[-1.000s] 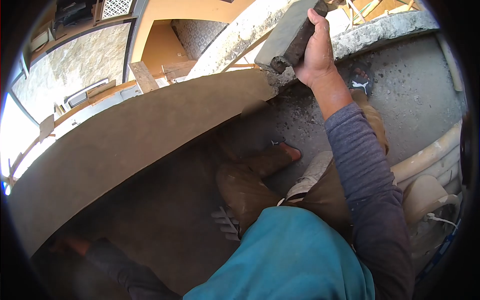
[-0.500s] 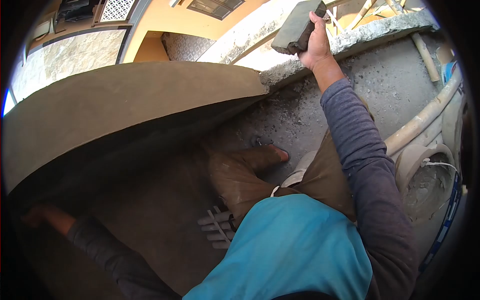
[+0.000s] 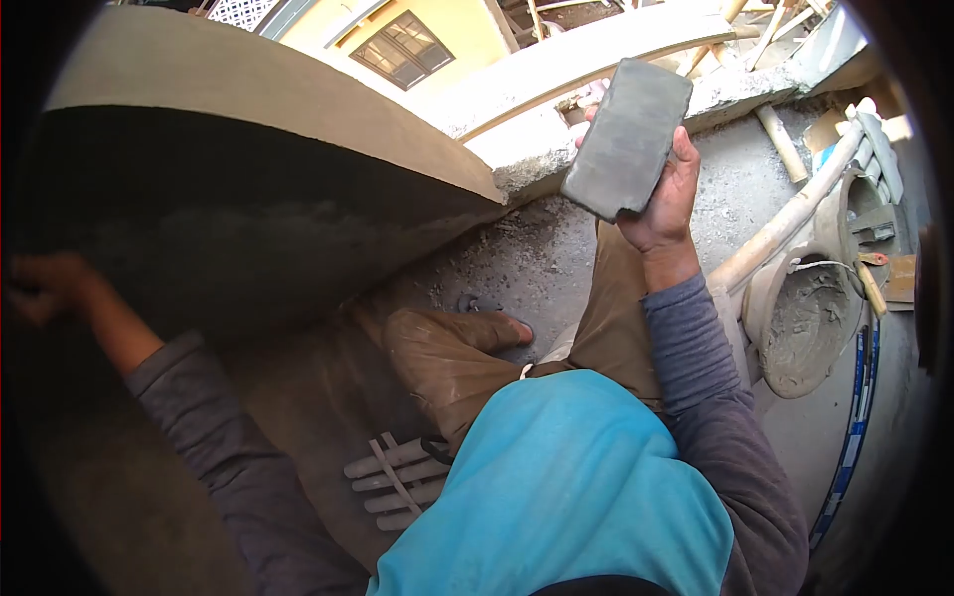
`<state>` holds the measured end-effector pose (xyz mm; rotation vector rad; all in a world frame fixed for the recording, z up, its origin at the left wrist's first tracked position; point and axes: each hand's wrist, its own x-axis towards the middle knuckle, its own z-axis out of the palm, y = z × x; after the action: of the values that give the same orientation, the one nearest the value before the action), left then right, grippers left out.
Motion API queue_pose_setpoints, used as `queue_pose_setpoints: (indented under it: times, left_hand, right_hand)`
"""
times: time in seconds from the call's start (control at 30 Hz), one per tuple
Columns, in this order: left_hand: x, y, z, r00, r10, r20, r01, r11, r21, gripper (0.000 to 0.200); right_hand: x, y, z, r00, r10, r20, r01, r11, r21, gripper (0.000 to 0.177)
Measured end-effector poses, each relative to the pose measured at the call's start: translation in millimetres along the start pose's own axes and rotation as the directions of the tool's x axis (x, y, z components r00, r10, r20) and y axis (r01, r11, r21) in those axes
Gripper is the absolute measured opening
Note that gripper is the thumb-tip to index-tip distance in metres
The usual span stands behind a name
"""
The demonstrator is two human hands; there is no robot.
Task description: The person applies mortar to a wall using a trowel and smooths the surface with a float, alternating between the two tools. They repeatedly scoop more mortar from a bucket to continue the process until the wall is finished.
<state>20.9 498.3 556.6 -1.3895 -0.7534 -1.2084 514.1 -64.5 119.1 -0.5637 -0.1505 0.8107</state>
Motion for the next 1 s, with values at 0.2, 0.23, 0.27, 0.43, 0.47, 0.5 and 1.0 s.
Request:
queue_pose_setpoints:
  times: [0.2,0.23,0.27,0.43,0.47,0.5,1.0]
  left_hand:
    - [-85.8,284.4,-202.7,0.955,-0.278,0.108,0.298,0.903,-0.31,0.038]
    - [-100.3,287.6,-210.7,0.917,-0.351,0.19,0.397,0.842,-0.366,0.038]
    - [-120.4,282.1,-210.4,0.873,-0.406,0.271,0.486,0.771,-0.412,0.037]
    - [-162.8,281.3,-225.7,0.686,-0.466,0.559,0.726,0.488,-0.485,0.033]
    - [-164.0,280.5,-232.1,0.66,-0.457,0.596,0.75,0.454,-0.481,0.033]
    - [-170.6,277.6,-237.0,0.635,-0.446,0.631,0.771,0.423,-0.477,0.032]
    - [-165.1,523.7,-513.7,-0.006,0.926,0.377,0.844,-0.198,0.498,0.059]
  right_hand:
    - [-33.2,1.0,5.8,0.996,0.089,-0.025,-0.087,0.994,0.066,0.076]
    - [-37.1,-3.0,3.8,0.999,0.05,-0.02,-0.049,0.998,0.043,0.075]
    - [-43.0,-12.7,3.4,0.999,0.036,-0.016,-0.035,0.997,0.067,0.073]
    - [-79.9,-105.5,-5.3,0.997,-0.076,-0.022,0.074,0.993,-0.089,0.07]
    - [-92.8,-129.0,-9.8,0.996,-0.083,-0.039,0.078,0.989,-0.123,0.069]
    - [-103.9,-150.1,-20.1,0.996,-0.077,-0.048,0.07,0.989,-0.132,0.065]
    - [-149.2,-131.6,-9.1,0.953,-0.249,-0.175,0.261,0.964,0.049,0.077]
